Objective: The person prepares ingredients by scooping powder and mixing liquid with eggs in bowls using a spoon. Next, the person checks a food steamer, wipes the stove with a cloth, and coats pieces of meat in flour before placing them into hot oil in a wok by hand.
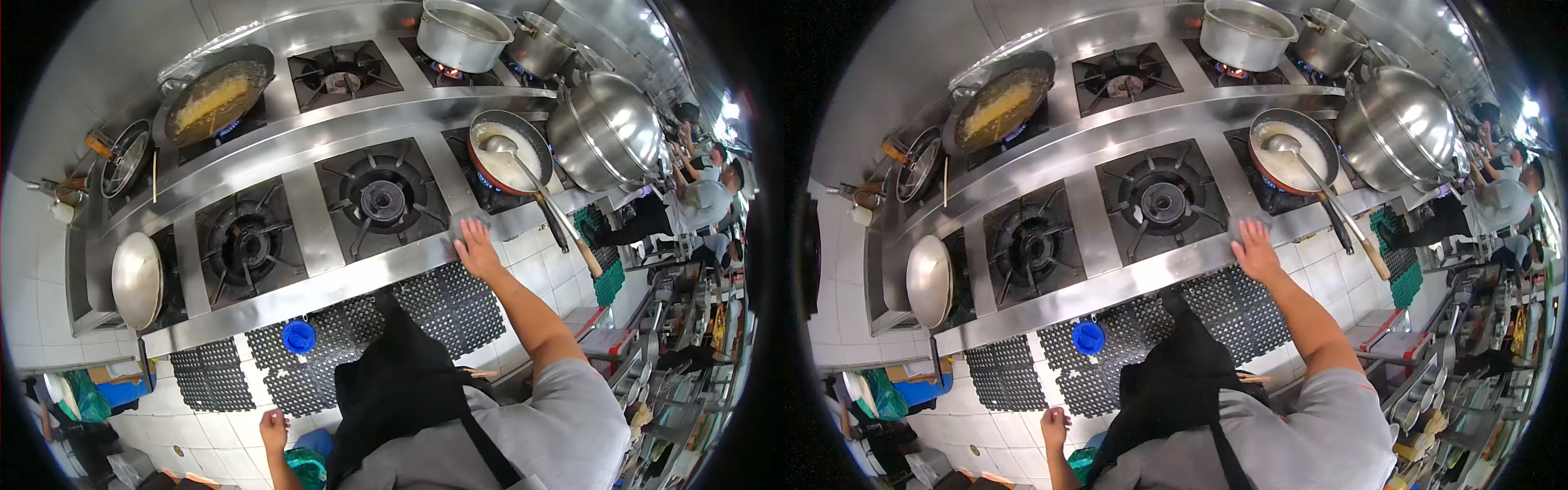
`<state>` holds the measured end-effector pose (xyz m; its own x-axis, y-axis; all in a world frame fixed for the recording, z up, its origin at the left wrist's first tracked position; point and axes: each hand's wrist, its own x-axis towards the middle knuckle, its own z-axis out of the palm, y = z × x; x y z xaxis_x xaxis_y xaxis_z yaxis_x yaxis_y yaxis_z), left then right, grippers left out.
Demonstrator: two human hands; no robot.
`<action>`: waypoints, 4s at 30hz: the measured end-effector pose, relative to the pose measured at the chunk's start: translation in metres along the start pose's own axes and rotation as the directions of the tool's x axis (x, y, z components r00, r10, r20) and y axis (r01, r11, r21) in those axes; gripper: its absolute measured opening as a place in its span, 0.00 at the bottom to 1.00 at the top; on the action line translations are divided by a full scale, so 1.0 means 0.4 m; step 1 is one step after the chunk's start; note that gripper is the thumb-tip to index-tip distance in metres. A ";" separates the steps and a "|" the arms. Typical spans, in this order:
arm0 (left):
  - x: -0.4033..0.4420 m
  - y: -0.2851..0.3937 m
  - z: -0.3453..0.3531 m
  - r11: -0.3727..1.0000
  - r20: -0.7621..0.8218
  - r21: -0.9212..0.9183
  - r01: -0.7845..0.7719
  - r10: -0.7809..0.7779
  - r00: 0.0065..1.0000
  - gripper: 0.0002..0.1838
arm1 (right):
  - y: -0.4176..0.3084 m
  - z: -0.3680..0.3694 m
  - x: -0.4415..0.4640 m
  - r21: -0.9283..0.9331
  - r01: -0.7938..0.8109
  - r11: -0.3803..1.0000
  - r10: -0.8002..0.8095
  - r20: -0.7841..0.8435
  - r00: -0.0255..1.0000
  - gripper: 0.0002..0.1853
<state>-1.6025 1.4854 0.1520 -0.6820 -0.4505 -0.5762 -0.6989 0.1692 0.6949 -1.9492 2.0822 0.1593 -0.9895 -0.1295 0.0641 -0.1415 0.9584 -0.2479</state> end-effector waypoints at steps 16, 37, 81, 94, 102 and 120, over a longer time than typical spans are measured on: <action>-0.397 -0.035 0.295 0.847 -0.102 -0.190 0.497 -0.520 0.848 0.11 | 0.070 0.072 0.809 0.096 -0.010 0.995 0.001 0.088 0.996 0.32; -0.594 -0.308 0.526 0.920 -0.180 -0.364 0.146 -0.223 0.958 0.10 | -0.598 0.181 -0.009 0.300 0.656 0.692 -0.670 -0.071 0.739 0.32; -0.767 -0.284 1.053 0.950 -0.337 -0.193 0.244 -0.298 0.893 0.25 | -0.443 -0.067 0.074 0.869 0.440 0.226 -0.642 -0.207 0.739 0.27; -0.802 -0.448 0.955 0.681 -0.181 -0.677 0.281 -0.523 0.833 0.30 | -0.734 0.208 0.120 -0.044 0.707 0.706 -0.606 0.481 0.634 0.57; -0.652 -0.398 0.928 0.645 -0.199 -0.737 0.199 -0.490 0.849 0.27 | -0.995 0.028 0.126 -0.337 0.826 0.452 -0.466 0.701 0.541 0.48; -0.553 -0.165 1.218 0.134 -0.155 -0.986 -0.097 -0.954 0.255 0.38 | -1.400 -0.049 -0.684 0.645 0.286 -0.708 -0.127 0.282 -0.951 0.28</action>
<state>-1.5103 2.0009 0.0242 0.5264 -0.4124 -0.7436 0.1848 -0.7981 0.5735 -1.5985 1.5861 0.2996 0.9507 -0.0704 -0.3019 -0.2016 -0.8802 -0.4297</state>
